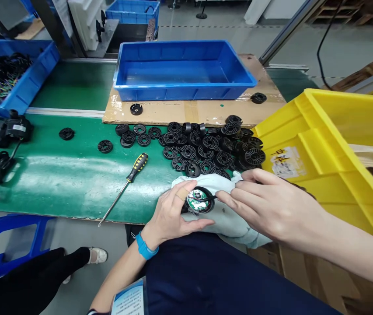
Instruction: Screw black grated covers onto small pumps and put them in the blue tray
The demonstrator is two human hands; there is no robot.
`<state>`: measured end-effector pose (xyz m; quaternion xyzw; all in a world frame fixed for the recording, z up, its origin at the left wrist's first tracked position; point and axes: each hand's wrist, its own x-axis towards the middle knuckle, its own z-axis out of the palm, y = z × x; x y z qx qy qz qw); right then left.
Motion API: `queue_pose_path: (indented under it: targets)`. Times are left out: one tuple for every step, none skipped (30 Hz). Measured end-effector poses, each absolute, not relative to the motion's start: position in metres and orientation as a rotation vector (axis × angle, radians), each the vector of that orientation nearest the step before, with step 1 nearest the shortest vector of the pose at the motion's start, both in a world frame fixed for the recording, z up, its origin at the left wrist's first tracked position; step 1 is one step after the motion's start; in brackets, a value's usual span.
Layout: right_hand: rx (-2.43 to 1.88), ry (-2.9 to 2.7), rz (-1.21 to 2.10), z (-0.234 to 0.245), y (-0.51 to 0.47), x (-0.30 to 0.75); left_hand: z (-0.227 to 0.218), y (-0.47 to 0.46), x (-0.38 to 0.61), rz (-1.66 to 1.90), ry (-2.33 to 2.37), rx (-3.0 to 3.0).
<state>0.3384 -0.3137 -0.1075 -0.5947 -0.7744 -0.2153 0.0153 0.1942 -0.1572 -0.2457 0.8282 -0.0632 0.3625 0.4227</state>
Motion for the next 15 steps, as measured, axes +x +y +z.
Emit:
queue_pose_path:
  targets:
    - [-1.840,-2.412,-0.685,-0.108,-0.313,0.338,-0.245,-0.157,0.194,0.890,-0.158,2.069]
    - [-1.829,-2.412,-0.701,-0.108,-0.313,0.338,-0.244,-0.157,0.193,0.870,-0.154,2.064]
    - [-1.819,-2.412,-0.714,-0.109,-0.313,0.338,-0.243,-0.156,0.193,0.850,-0.147,2.063]
    - [-1.810,-2.414,-0.721,-0.109,-0.312,0.338,-0.240,-0.155,0.192,0.832,-0.137,2.068]
    - [-1.801,-2.415,-0.726,-0.110,-0.312,0.337,-0.236,-0.151,0.191,0.817,-0.125,2.081]
    - [-1.798,-2.405,-0.735,-0.110,-0.312,0.337,-0.231,-0.146,0.190,0.806,-0.111,2.104]
    - [-1.799,-2.394,-0.741,-0.111,-0.312,0.337,-0.225,-0.137,0.189,0.797,-0.084,2.141]
    - [-1.800,-2.389,-0.743,-0.111,-0.312,0.337,-0.218,-0.124,0.188,0.789,-0.033,2.195]
    - [-1.796,-2.388,-0.748,-0.111,-0.312,0.337,-0.211,-0.107,0.187,0.780,0.045,2.267]
    - [-1.793,-2.392,-0.752,-0.111,-0.312,0.337,-0.204,-0.086,0.185,0.775,0.148,2.351]
    - [-1.788,-2.401,-0.756,-0.110,-0.312,0.337,-0.198,-0.062,0.184,0.758,0.298,2.447]
    - [-1.781,-2.414,-0.759,-0.110,-0.312,0.338,-0.194,-0.036,0.183,0.734,0.431,2.556]
    - [-1.775,-2.423,-0.765,-0.109,-0.313,0.338,-0.192,-0.010,0.182,0.704,0.560,2.662]
    - [-1.775,-2.421,-0.773,-0.109,-0.313,0.339,-0.193,0.016,0.181,0.631,0.696,2.756]
    - [-1.776,-2.421,-0.774,-0.110,-0.314,0.339,-0.195,0.040,0.181,0.536,0.824,2.826]
